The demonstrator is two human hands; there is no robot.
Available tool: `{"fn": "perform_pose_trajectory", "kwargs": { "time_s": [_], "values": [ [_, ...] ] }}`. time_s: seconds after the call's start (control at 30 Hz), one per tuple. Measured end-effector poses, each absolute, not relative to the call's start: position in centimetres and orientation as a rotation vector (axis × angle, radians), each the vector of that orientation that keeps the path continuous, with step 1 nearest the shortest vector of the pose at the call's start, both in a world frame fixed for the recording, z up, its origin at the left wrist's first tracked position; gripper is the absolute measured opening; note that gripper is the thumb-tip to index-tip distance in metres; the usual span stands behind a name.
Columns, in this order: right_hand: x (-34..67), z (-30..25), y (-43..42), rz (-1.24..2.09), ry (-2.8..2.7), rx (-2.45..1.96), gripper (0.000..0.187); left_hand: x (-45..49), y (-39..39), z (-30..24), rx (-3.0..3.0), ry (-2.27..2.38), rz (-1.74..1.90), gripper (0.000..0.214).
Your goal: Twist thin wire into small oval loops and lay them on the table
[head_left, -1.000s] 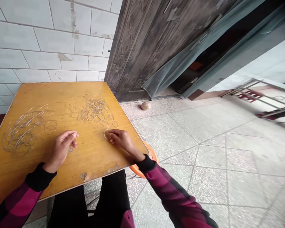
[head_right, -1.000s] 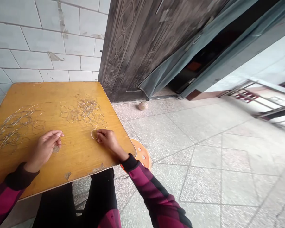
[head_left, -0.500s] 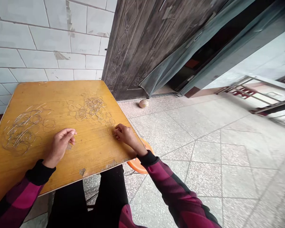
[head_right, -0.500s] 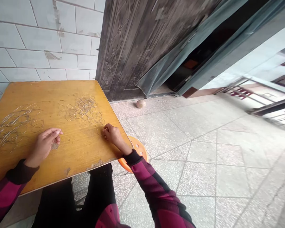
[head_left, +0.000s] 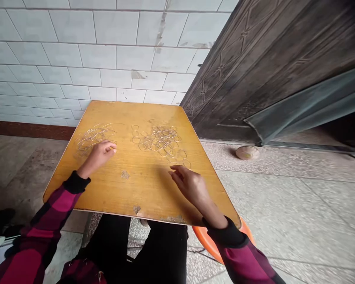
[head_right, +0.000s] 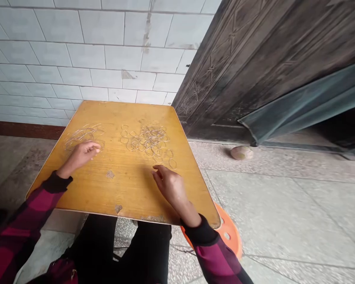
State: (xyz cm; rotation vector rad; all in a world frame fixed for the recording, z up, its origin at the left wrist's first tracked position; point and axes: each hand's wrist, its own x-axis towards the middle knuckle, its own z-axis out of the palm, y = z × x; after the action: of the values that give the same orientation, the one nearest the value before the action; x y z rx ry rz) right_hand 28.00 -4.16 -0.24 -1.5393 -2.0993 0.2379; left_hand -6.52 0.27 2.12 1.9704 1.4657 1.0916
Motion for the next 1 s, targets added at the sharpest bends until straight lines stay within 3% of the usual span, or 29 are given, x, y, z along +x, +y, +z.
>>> {"fn": "perform_pose_trajectory", "kwargs": {
  "time_s": [0.2, 0.33, 0.47, 0.57, 0.7, 1.0],
  "values": [
    [22.1, 1.6, -2.4, 0.287, -2.244, -1.257, 0.02, -12.4, 0.8, 3.3, 2.24, 1.873, 0.741, 0.012],
    [18.5, 1.9, -1.2, 0.383, -2.334, -1.17, 0.017, -9.3, 1.4, 2.9, 2.358, 1.8, 0.578, 0.011],
    [17.3, 0.6, -0.1, 0.454, -2.34, -1.203, 0.014, -5.8, 2.3, 2.3, 2.449, 2.009, 0.108, 0.016],
    [17.7, -0.6, 0.4, 0.441, -2.373, -1.253, 0.014, -4.9, 2.7, 1.8, 2.46, 2.022, 0.036, 0.019],
    [18.2, -1.1, 0.5, 0.42, -2.383, -1.27, 0.015, -5.4, 2.0, 2.4, 2.483, 2.021, 0.09, 0.021],
    [18.2, -1.3, 0.4, 0.533, -2.312, -1.185, 0.013, -9.2, -0.3, 7.4, 1.894, 1.898, 0.996, 0.006]
  ]
}}
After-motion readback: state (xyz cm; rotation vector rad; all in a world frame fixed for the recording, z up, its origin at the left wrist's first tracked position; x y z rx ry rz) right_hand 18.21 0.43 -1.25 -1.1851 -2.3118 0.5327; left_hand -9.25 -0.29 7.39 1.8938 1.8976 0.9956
